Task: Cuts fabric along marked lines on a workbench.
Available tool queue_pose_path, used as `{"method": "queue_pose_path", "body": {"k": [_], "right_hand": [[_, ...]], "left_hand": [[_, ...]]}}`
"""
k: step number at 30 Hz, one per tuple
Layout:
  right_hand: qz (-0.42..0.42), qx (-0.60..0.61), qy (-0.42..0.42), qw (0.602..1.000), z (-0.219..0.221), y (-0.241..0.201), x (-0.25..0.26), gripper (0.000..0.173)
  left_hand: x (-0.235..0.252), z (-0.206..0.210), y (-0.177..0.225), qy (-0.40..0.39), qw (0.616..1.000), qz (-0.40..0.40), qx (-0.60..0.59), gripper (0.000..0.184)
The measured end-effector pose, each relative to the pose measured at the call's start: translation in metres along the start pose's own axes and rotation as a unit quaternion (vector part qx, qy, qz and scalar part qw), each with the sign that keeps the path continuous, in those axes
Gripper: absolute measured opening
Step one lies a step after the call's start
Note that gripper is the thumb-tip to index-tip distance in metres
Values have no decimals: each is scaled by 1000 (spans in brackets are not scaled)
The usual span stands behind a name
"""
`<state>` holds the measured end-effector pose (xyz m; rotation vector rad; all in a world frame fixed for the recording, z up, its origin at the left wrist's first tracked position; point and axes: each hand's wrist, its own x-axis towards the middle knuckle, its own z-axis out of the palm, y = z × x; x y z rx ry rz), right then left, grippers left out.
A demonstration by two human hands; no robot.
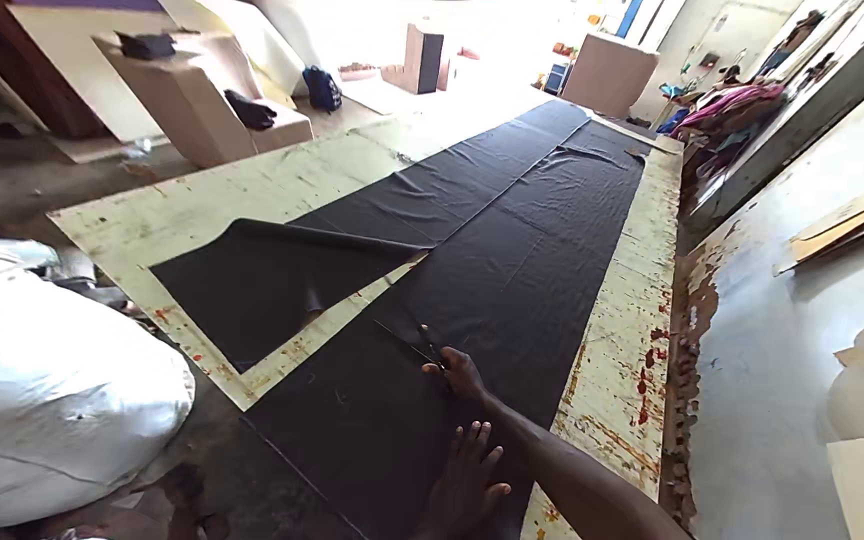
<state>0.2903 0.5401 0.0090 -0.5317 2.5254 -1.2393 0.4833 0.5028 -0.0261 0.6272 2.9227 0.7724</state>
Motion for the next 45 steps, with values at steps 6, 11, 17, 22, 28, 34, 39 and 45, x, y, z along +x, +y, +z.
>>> {"method": "queue_pose_path", "body": {"k": [6, 11, 17, 22, 28, 34, 39, 45], "right_hand": [[-7, 313, 50, 949, -40, -3, -135, 47], [75, 411, 39, 908, -49, 27, -281, 50], [181, 550, 14, 815, -9, 36, -400, 45], [251, 540, 23, 803, 22, 17, -418, 46], [341, 530, 113, 768, 70, -39, -405, 51], [387, 503, 192, 748, 112, -81, -389, 47], [383, 478, 239, 753, 125, -102, -368, 51], [442, 146, 281, 839, 126, -87, -336, 65]], "left_hand": [[0, -3, 5, 44, 999, -4, -9, 62], [4, 12, -8, 89, 995, 34, 12, 56], [6, -12, -31, 61, 991, 74, -94, 53], [1, -48, -80, 21, 985, 153, 72, 70], [-11, -48, -105, -24, 980, 158, 119, 92], [-18, -46, -111, -25, 984, 148, 99, 92], [-18, -45, -110, -31, 980, 156, 116, 89], [0, -79, -134, -43, 982, 184, -12, 69]]}}
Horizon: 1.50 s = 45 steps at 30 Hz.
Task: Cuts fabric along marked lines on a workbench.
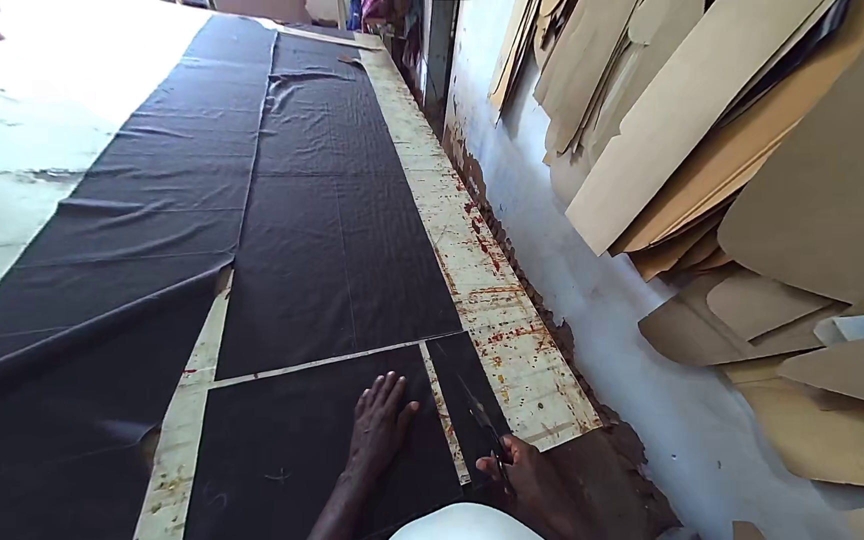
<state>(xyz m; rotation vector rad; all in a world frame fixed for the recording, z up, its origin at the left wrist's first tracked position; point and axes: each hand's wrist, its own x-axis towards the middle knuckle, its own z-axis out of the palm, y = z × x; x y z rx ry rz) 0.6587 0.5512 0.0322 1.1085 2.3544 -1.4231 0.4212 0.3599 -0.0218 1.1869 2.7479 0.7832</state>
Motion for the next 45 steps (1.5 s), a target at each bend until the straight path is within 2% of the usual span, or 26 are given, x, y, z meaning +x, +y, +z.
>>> {"method": "queue_pose_path", "body": {"k": [3, 6, 8, 11, 16, 19, 22, 25, 28, 32, 35, 37, 42, 45], "right_hand": [[-61, -48, 64, 995, 6, -5, 13, 67], [-89, -87, 86, 989, 10, -3, 29, 73], [-75, -123, 86, 986, 6, -3, 33, 74], [-56, -173, 107, 978, -12, -6, 35, 70], [-75, -248, 204, 944, -57, 23, 48, 61], [-14, -222, 194, 955, -82, 25, 53, 56], [-50, -140, 221, 964, -89, 41, 56, 51], [-109, -47, 231, 966, -78, 50, 46, 44], [-122, 59, 181, 974, -59, 39, 28, 42], [-104, 174, 43, 978, -46, 20, 8, 40], [-81, 244, -77, 963, -40, 16, 1, 45], [-60, 272, -127, 952, -37, 19, -1, 51], [-17, 291, -181, 939, -44, 25, -14, 53], [-23, 299, -229, 926, -54, 28, -20, 59]], "left_hand": [[-1, -27, -39, 45, 998, 1, 37, 69], [-4, -33, -64, 3, 994, -28, 106, 81], [-6, -27, -69, -23, 989, -31, 139, 85], [4, -22, -68, -23, 987, -34, 158, 85], [22, -20, -60, -46, 987, -52, 142, 86], [28, -18, -58, -48, 987, -53, 143, 85], [29, -18, -59, -43, 987, -49, 145, 84], [32, -17, -61, -45, 987, -49, 146, 84], [42, -20, -64, -57, 987, -45, 146, 83], [56, -21, -69, -66, 987, -46, 139, 84], [54, -24, -68, -62, 988, -36, 137, 84], [45, -25, -62, -34, 990, -30, 132, 82], [2, -18, -21, 22, 989, -96, 111, 78], [-18, -10, -10, 2, 989, -111, 100, 75]]}}
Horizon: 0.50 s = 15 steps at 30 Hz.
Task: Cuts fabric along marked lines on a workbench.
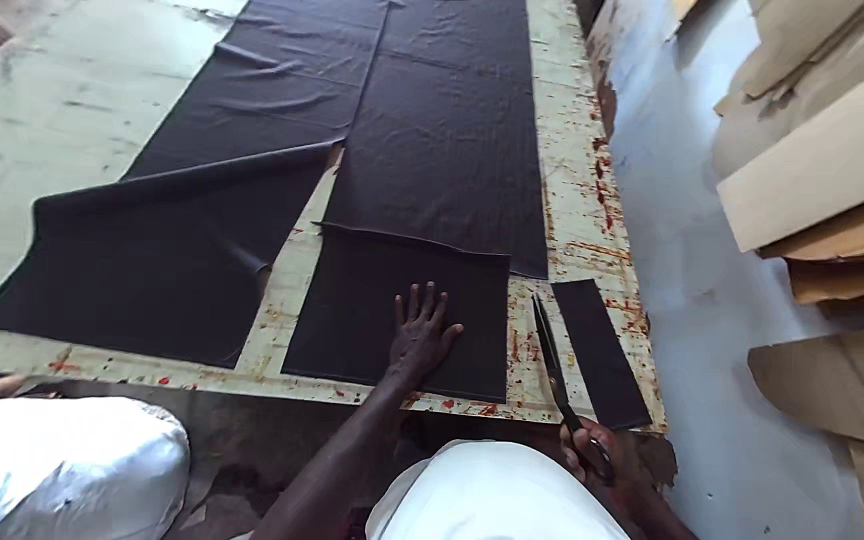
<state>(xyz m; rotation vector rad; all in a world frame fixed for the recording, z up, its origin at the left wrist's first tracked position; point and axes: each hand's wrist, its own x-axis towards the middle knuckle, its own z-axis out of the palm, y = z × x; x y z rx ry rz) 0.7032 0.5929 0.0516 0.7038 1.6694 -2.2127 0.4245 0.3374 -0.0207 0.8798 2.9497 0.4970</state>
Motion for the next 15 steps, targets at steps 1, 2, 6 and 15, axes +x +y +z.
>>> {"method": "queue_pose_path", "body": {"k": [1, 2, 6, 15], "right_hand": [[3, 0, -32, 999, -5, -2, -2, 60], [7, -3, -65, 998, -13, -5, -4, 62], [68, -21, -173, 982, -49, -25, 0, 55], [239, -116, -290, 920, -153, -97, 45, 62]], "left_hand": [[1, 5, -3, 29, 999, 14, -15, 72], [3, 8, -7, 70, 996, 34, -42, 67], [-13, -5, -6, 157, 982, 40, -101, 55], [-75, 7, 8, 95, 973, -208, 28, 79]]}}
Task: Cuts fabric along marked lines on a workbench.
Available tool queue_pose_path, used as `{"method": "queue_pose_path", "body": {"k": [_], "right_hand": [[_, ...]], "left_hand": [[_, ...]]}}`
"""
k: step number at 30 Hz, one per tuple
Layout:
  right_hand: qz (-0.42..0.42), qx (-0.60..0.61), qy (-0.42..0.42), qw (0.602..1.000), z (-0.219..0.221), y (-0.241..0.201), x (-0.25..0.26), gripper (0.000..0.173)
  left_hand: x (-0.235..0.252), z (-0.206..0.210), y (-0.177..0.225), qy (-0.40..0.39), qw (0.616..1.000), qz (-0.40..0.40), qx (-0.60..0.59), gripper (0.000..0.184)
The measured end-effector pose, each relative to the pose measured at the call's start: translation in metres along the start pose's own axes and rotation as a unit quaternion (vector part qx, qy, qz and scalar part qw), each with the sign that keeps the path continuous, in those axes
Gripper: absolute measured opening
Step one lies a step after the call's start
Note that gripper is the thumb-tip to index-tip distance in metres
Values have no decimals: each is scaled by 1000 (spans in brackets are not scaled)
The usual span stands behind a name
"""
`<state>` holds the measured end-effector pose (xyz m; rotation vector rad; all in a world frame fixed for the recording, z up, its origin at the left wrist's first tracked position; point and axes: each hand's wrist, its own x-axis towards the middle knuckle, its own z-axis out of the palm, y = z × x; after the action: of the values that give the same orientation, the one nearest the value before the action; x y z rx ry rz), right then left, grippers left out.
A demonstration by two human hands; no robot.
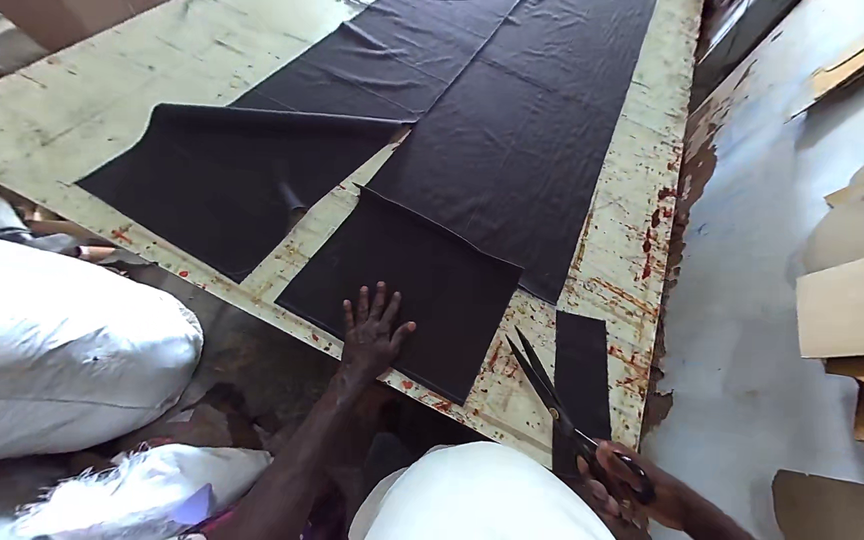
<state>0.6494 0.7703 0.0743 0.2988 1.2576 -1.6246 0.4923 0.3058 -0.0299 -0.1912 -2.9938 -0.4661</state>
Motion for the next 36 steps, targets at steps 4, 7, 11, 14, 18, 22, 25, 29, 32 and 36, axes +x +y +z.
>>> {"method": "queue_pose_path", "body": {"k": [4, 7, 11, 14, 18, 22, 25, 29, 32, 36], "right_hand": [[69, -57, -76, 993, -48, -3, -19, 57], [81, -90, -112, 986, -56, -5, -10, 53], [67, -122, -155, 978, -47, -12, 17, 52], [68, -152, -171, 971, -39, -18, 38, 53], [69, -188, -176, 964, -29, -18, 50, 52], [61, -204, -172, 962, -28, -17, 57, 49], [59, -213, -168, 961, -31, -19, 59, 49], [65, -210, -167, 961, -32, -21, 58, 49], [66, -219, -164, 960, -31, -21, 59, 50], [65, -247, -158, 954, -26, -23, 61, 52]], "left_hand": [[-20, -25, 28, 95, 990, -22, -100, 63], [-54, -35, 68, 153, 946, -115, -263, 47], [-114, -27, 119, 57, 838, -283, -462, 31], [-136, -24, 136, -33, 750, -352, -559, 30], [-149, -17, 147, -96, 660, -391, -634, 30], [-139, -15, 156, -96, 611, -410, -671, 31], [-129, -11, 162, -77, 598, -430, -672, 29], [-123, -10, 170, -57, 605, -461, -647, 27], [-123, -9, 172, -46, 607, -467, -642, 25], [-124, -10, 170, -52, 611, -459, -643, 25]]}}
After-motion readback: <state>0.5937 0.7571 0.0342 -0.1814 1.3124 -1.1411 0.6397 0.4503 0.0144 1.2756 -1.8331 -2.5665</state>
